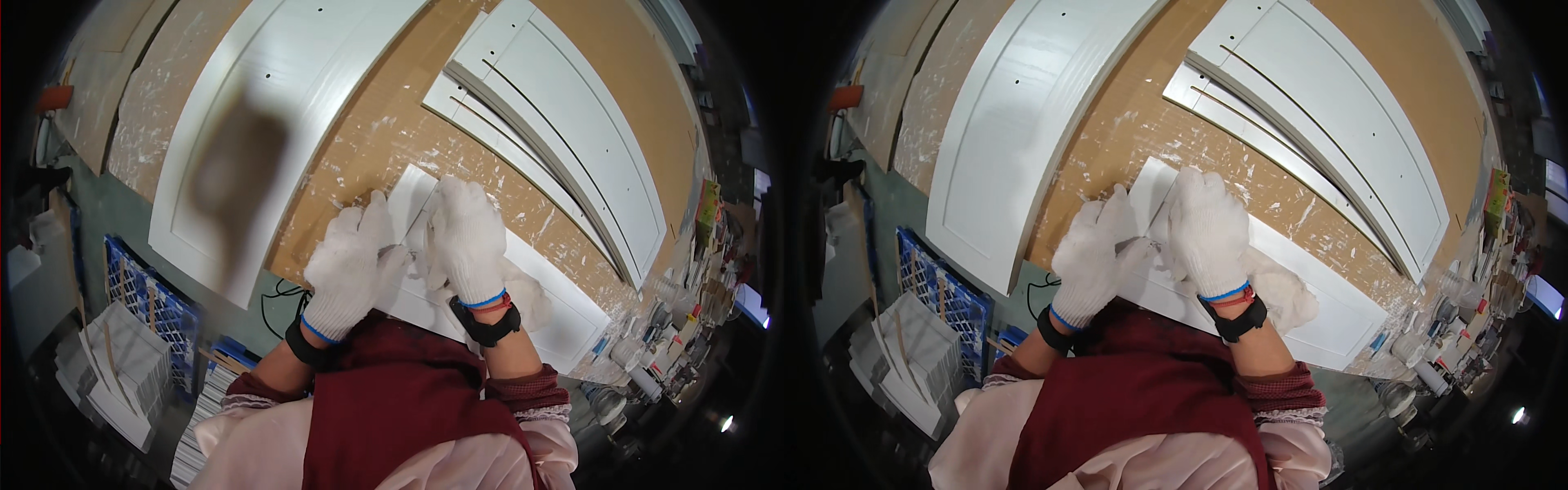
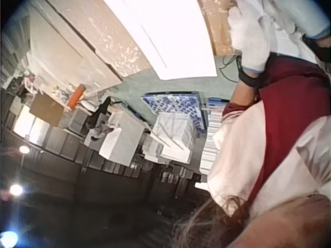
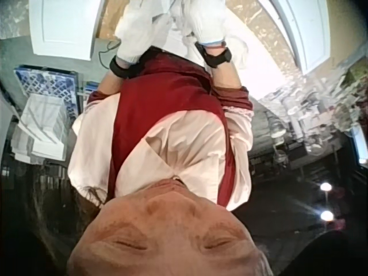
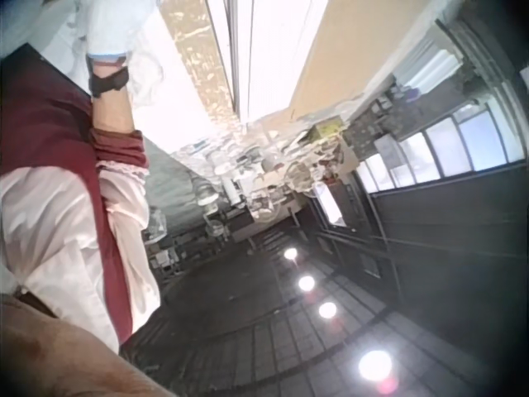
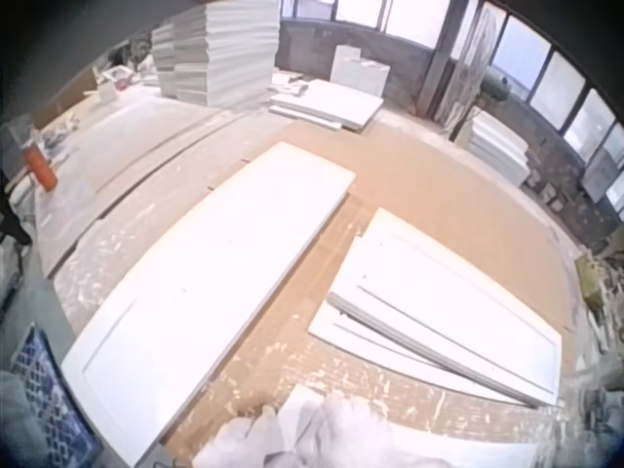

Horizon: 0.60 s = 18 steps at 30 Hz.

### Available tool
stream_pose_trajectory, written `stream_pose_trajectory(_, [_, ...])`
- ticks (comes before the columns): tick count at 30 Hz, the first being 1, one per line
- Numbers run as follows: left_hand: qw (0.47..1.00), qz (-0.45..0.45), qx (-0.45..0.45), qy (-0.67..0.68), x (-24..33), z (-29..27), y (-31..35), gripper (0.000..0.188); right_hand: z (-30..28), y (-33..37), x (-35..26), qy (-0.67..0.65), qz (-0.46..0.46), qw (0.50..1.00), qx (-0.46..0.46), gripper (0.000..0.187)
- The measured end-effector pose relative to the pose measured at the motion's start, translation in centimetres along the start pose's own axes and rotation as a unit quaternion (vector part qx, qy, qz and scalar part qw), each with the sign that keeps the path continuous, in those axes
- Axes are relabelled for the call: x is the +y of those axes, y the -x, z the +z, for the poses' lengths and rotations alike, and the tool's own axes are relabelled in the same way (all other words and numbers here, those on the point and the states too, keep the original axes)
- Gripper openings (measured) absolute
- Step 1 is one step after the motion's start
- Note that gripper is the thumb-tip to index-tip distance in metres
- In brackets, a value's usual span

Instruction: The person sands the surface of a white wooden cabinet door using a blue sanding block. They work on the flat panels and edges, then wipe the surface with a cloth to remove dust. The person repeats the sanding process on different sections of the door.

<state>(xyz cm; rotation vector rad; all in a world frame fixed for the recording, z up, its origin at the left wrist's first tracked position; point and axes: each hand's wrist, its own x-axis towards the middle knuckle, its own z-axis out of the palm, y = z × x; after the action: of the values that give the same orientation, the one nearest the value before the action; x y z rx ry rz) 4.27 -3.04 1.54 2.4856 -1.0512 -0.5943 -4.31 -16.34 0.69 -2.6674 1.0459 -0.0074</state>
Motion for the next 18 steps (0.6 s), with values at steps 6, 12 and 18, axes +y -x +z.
stream_pose_trajectory(6, [1.0, -0.012, -0.013, 0.006, 0.0, 0.1, -0.1, 0.078, 0.3, -0.6, -0.2, 0.016, 0.014, 1.0, 0.02, 0.017])
stream_pose_trajectory(12, [0.999, -0.01, -0.024, 0.023, 0.0, -0.1, 0.1, 0.082, 0.9, -0.4, 0.9, 0.007, 0.002, 0.998, 0.065, 0.016])
stream_pose_trajectory(18, [0.998, -0.019, -0.052, 0.028, 0.0, -0.6, -0.2, 0.079, -1.0, -2.2, -0.1, -0.179, 0.037, 0.982, 0.044, 0.022])
